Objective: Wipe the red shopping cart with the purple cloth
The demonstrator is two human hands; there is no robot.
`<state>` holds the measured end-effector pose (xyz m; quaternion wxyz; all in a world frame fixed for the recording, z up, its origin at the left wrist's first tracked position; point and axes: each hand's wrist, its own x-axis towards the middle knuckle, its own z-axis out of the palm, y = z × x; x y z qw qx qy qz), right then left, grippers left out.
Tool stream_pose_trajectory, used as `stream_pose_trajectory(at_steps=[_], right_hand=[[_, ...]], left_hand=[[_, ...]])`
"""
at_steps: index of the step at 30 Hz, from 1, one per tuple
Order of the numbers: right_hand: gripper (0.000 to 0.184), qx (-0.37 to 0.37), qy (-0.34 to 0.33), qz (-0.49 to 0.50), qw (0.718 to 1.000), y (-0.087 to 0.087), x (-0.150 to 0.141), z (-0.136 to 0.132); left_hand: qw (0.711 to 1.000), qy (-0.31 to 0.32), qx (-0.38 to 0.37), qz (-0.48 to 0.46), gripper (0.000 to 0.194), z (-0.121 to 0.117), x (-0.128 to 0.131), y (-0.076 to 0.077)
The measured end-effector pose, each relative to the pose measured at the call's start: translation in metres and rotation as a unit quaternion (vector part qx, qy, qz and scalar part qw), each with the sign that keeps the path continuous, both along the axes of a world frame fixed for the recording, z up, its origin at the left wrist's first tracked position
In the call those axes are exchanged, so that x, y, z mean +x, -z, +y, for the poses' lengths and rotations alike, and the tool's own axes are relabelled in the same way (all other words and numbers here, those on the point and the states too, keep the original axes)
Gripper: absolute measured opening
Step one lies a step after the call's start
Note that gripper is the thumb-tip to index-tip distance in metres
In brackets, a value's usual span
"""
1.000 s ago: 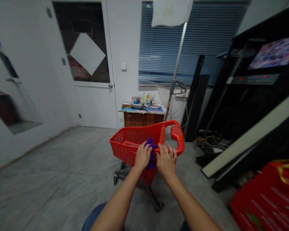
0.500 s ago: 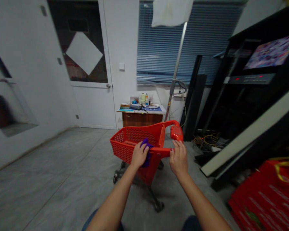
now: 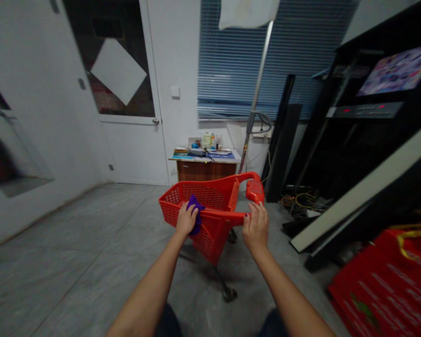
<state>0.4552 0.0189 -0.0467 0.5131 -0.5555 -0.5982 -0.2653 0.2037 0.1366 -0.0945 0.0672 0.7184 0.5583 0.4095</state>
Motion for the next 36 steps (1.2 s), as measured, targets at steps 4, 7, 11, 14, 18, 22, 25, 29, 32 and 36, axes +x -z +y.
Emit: stream_pose_trajectory(at_steps=[4,7,11,14,18,22,25,29,32,36], right_hand=[[0.039,-0.004,0.007,0.005,1.000,-0.001,-0.015,-0.002],[0.040,-0.021,-0.003,-0.001,1.000,-0.003,-0.019,-0.008],[0.045,-0.063,-0.027,-0.002,0.998,-0.007,-0.004,-0.015],[0.048,-0.074,-0.027,0.009,0.997,-0.008,0.011,-0.012],[0.050,-0.031,-0.066,0.045,0.996,-0.003,0.014,-0.001],[0.049,0.020,-0.075,0.087,0.993,0.002,0.003,0.005],[0.048,0.039,-0.076,0.100,0.991,0.004,-0.003,0.004],[0.048,0.032,-0.073,0.095,0.992,0.005,-0.006,0.000],[0.047,0.017,-0.072,0.086,0.994,0.005,-0.010,-0.004],[0.046,0.030,-0.070,0.100,0.992,0.003,-0.024,-0.005]], left_hand=[[0.997,0.055,0.038,-0.025,0.037,-0.034,0.052,-0.022],[0.992,0.097,0.073,-0.045,0.038,-0.063,0.085,-0.035],[0.991,0.101,0.062,-0.057,0.040,-0.059,0.072,-0.030],[0.996,0.061,0.028,-0.051,0.039,-0.030,0.036,-0.017],[0.998,0.022,-0.009,-0.054,0.035,-0.003,0.015,-0.013],[0.997,0.041,0.014,-0.064,0.036,-0.034,0.052,-0.028],[0.992,0.093,0.066,-0.046,0.038,-0.076,0.090,-0.047],[0.988,0.121,0.088,-0.029,0.038,-0.099,0.098,-0.055],[0.990,0.114,0.069,-0.053,0.039,-0.076,0.071,-0.042],[0.991,0.048,-0.001,-0.123,0.037,-0.030,0.035,-0.024]])
